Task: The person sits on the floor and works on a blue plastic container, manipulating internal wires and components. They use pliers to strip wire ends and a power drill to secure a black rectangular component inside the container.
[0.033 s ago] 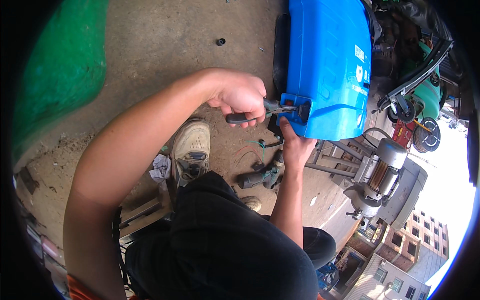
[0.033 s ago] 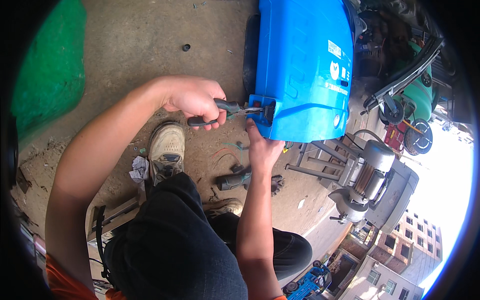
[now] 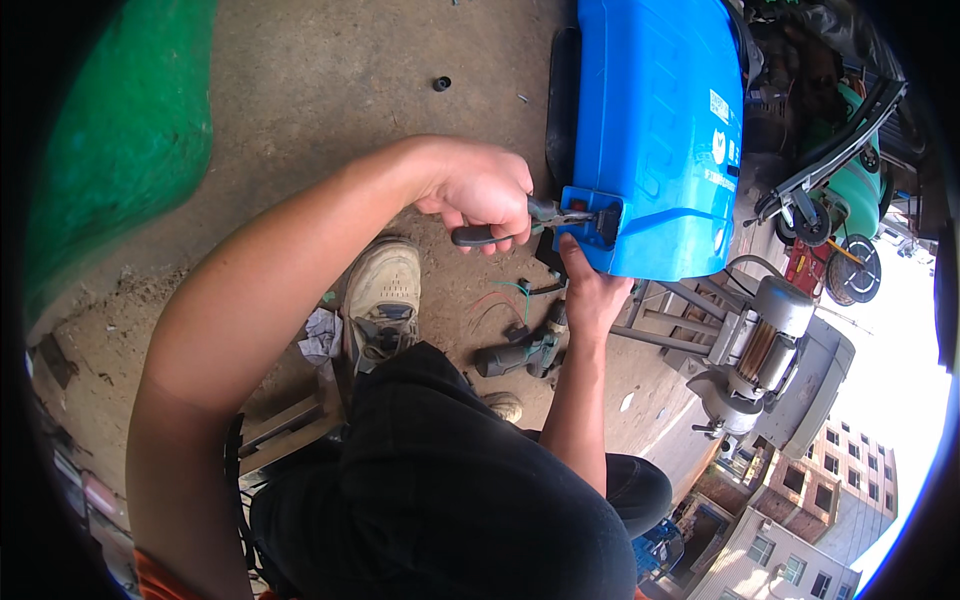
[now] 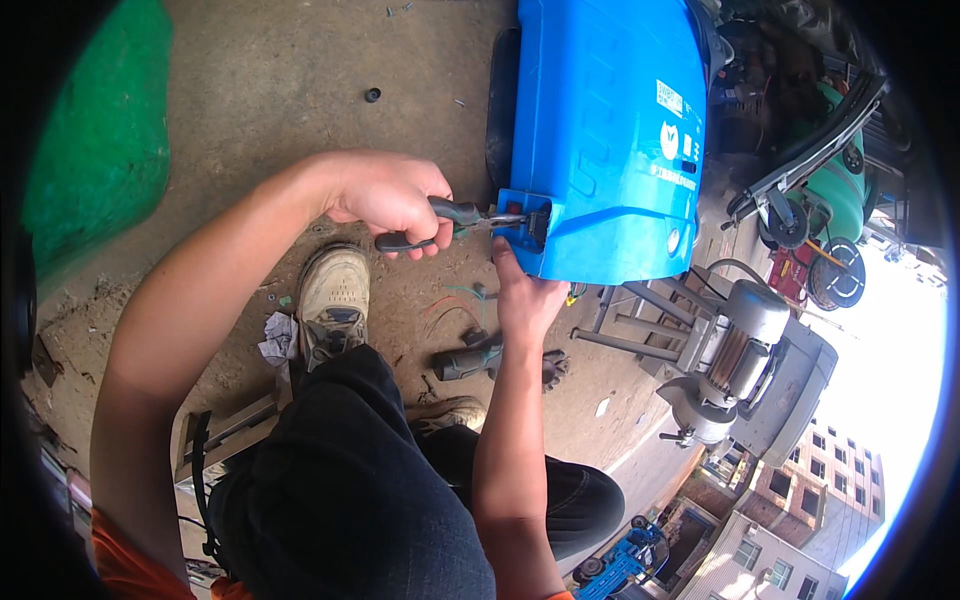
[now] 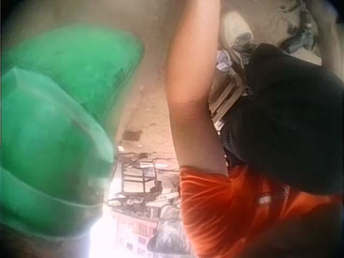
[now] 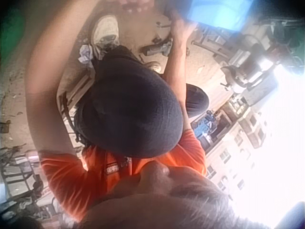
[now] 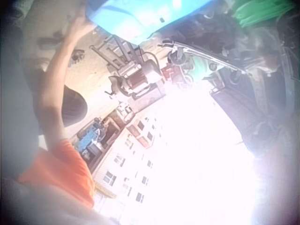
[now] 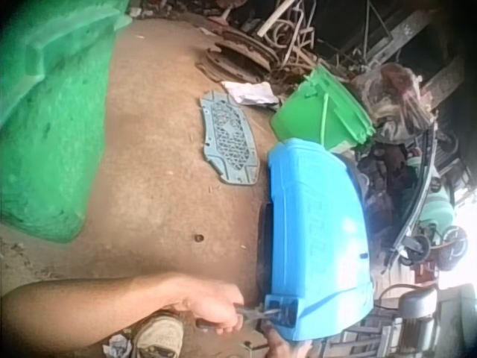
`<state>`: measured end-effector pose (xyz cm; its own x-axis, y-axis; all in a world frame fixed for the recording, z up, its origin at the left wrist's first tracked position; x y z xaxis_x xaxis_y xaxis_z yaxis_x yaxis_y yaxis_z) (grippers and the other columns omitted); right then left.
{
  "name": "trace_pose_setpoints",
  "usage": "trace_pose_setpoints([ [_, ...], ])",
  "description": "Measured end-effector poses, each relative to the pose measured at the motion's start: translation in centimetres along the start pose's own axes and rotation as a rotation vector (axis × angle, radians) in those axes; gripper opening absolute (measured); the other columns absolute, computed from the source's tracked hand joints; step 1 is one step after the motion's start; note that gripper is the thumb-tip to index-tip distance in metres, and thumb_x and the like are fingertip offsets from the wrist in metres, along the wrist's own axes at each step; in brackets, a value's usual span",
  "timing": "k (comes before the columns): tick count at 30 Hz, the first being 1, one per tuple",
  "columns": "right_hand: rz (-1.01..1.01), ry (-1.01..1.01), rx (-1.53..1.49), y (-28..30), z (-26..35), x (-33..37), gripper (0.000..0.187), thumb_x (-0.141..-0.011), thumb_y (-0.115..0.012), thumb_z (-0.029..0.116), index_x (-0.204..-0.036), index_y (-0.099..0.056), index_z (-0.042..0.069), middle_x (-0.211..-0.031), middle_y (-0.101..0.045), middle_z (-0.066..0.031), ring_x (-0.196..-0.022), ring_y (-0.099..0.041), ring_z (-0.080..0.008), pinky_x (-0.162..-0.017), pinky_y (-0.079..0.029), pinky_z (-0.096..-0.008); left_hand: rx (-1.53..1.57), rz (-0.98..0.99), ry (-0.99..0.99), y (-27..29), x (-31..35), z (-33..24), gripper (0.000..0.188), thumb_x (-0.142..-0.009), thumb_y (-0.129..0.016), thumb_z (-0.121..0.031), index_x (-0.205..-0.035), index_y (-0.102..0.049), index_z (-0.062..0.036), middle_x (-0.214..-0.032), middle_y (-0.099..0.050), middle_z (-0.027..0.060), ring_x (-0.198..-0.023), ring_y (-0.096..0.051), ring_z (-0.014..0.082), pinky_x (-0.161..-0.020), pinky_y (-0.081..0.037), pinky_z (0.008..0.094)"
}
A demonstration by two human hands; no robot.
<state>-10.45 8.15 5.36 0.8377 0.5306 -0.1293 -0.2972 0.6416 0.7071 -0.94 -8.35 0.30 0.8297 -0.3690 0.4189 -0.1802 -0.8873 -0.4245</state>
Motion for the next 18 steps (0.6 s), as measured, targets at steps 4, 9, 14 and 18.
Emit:
trace_pose_setpoints([
  [4, -0.015, 0.014, 0.021, 0.0, -0.3, 0.0, 0.029, -0.076, -0.078, 0.012, -0.101, -0.068, 0.000, -0.086, -0.071, -0.0094, -0.076, -0.066, -0.0192, -0.075, -0.052, -0.0343, -0.050, -0.040, -0.017, 0.1, -0.2, 0.1, 0.025, -0.080, -0.060, -0.004, -0.101, -0.062, 0.0089, -0.089, -0.060, 0.0133, -0.074, -0.060, 0.0207, -0.060, -0.051, 0.0355],
  [9, -0.013, -0.022, 0.038, 0.1, 0.0, 0.1, 0.026, -0.076, -0.077, 0.012, -0.098, -0.069, 0.000, -0.083, -0.071, -0.0088, -0.075, -0.066, -0.0192, -0.074, -0.052, -0.0342, -0.103, -0.061, -0.021, 0.1, -0.1, -0.3, 0.023, -0.082, -0.061, -0.005, -0.101, -0.063, 0.0084, -0.087, -0.061, 0.0130, -0.072, -0.060, 0.0194, -0.057, -0.051, 0.0331],
  [14, -0.010, -0.009, 0.007, -0.1, 0.0, 0.0, 0.024, -0.076, -0.076, 0.012, -0.096, -0.069, 0.000, -0.082, -0.071, -0.0092, -0.075, -0.067, -0.0193, -0.073, -0.052, -0.0340, -0.113, -0.081, -0.011, 0.1, 0.2, -0.4, 0.022, -0.080, -0.060, -0.004, -0.098, -0.063, 0.0081, -0.086, -0.062, 0.0127, -0.073, -0.061, 0.0184, -0.056, -0.050, 0.0320],
  [18, -0.009, -0.006, 0.051, 0.0, 0.1, 0.1, 0.025, -0.076, -0.077, 0.012, -0.097, -0.070, 0.000, -0.082, -0.071, -0.0092, -0.075, -0.067, -0.0194, -0.073, -0.052, -0.0342, -0.341, -0.131, 0.050, 0.2, 0.8, -1.3, 0.023, -0.075, -0.054, -0.002, -0.095, -0.064, 0.0059, -0.087, -0.065, 0.0113, -0.079, -0.063, 0.0211, -0.067, -0.050, 0.0383],
])
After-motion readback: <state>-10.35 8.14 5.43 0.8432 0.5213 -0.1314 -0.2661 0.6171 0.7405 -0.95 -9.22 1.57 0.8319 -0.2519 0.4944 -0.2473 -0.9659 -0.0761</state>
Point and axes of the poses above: each hand's wrist, its own x-axis away from the middle knuckle, its own y-axis out of the back of the hand, z = x × y, the point moved 5 cm from there along -x, towards the middle knuckle
